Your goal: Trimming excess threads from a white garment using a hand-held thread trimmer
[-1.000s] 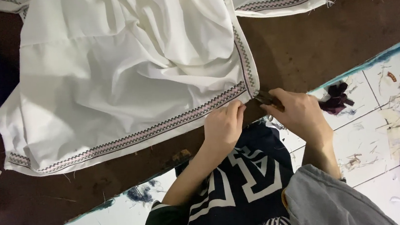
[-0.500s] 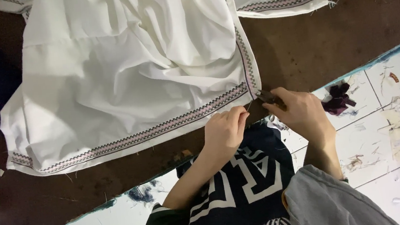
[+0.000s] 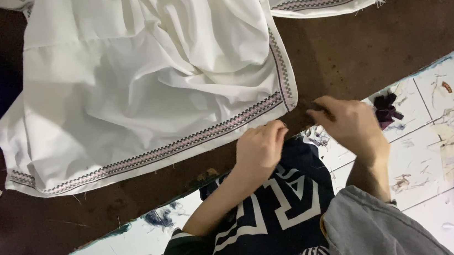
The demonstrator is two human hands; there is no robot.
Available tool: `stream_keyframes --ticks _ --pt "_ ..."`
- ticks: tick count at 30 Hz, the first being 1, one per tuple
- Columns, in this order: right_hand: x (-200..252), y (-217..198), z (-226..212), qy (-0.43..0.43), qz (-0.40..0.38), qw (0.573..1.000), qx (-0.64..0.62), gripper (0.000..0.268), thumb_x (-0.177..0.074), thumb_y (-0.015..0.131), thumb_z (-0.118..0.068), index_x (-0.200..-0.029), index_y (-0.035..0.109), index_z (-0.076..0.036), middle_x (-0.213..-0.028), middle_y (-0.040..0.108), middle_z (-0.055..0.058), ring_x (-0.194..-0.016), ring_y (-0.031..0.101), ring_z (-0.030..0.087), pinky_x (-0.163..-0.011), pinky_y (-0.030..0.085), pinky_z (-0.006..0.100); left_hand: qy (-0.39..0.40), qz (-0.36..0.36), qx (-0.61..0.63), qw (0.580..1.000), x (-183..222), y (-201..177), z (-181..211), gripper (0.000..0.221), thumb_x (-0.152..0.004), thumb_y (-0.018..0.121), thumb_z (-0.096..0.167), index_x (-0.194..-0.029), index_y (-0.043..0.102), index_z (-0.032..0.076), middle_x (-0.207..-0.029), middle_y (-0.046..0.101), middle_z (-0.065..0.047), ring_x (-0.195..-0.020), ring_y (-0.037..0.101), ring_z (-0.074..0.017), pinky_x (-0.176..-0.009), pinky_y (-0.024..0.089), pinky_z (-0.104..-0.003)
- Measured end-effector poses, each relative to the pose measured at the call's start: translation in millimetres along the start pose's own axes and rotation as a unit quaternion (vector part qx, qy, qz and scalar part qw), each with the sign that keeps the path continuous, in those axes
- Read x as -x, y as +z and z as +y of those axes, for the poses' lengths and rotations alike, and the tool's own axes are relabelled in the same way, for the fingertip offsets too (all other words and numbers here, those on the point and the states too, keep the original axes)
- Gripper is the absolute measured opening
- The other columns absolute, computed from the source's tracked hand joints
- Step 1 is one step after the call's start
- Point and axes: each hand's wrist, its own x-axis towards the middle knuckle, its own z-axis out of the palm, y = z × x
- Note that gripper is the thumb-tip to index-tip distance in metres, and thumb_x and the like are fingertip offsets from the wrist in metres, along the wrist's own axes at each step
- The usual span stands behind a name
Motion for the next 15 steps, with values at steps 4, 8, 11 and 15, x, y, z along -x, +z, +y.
stream_keyframes --ticks 4,8,11,15 --pt "12.5 -33.2 -4.8 0.008 0.147 0.987 -0.064 0.030 -0.104 0.077 -0.010 -0.122 0.065 0.009 -0.096 0.075 0.019 -0.077 0.073 0.028 -0.062 0.060 0.037 0.117 -0.140 0.158 0.970 -6.9 30.3 33.0 0.021 -0.101 0.053 0.008 -0.110 0.071 0.001 -0.106 0.076 -0.016 -0.094 0.071 -0.0302 -0.083 0.054 -0.046" --pt "20.8 -46.3 -29.1 0.035 0.221 0.971 -0.079 0.027 -0.107 0.072 -0.001 -0.129 0.062 0.010 -0.102 0.074 0.022 -0.082 0.072 0.031 -0.068 0.060 0.042 0.262 -0.270 0.008 0.926 -10.9 76.6 51.5 0.042 -0.083 0.076 0.034 -0.117 0.067 0.011 -0.160 0.036 -0.020 -0.156 0.012 -0.0406 -0.129 0.011 -0.066" --pt "12.9 -32.1 -29.1 -0.009 0.219 0.969 -0.117 0.036 -0.103 0.071 0.000 -0.137 0.060 0.007 -0.108 0.067 0.022 -0.081 0.065 0.026 -0.071 0.057 0.039 0.303 -0.222 -0.002 0.927 -0.3 73.3 52.9 0.060 -0.077 0.076 0.058 -0.116 0.071 0.013 -0.136 0.059 -0.011 -0.141 0.044 -0.0354 -0.124 0.025 -0.064" --pt "-8.9 13.4 -14.0 -0.008 0.157 0.978 -0.139 0.029 -0.091 0.081 -0.018 -0.118 0.073 -0.011 -0.098 0.074 0.010 -0.089 0.074 0.031 -0.074 0.059 0.042 0.148 -0.164 0.189 0.957 -6.5 38.3 29.5 0.026 -0.098 0.056 0.027 -0.093 0.067 0.005 -0.079 0.069 -0.017 -0.077 0.069 -0.0384 -0.074 0.050 -0.051"
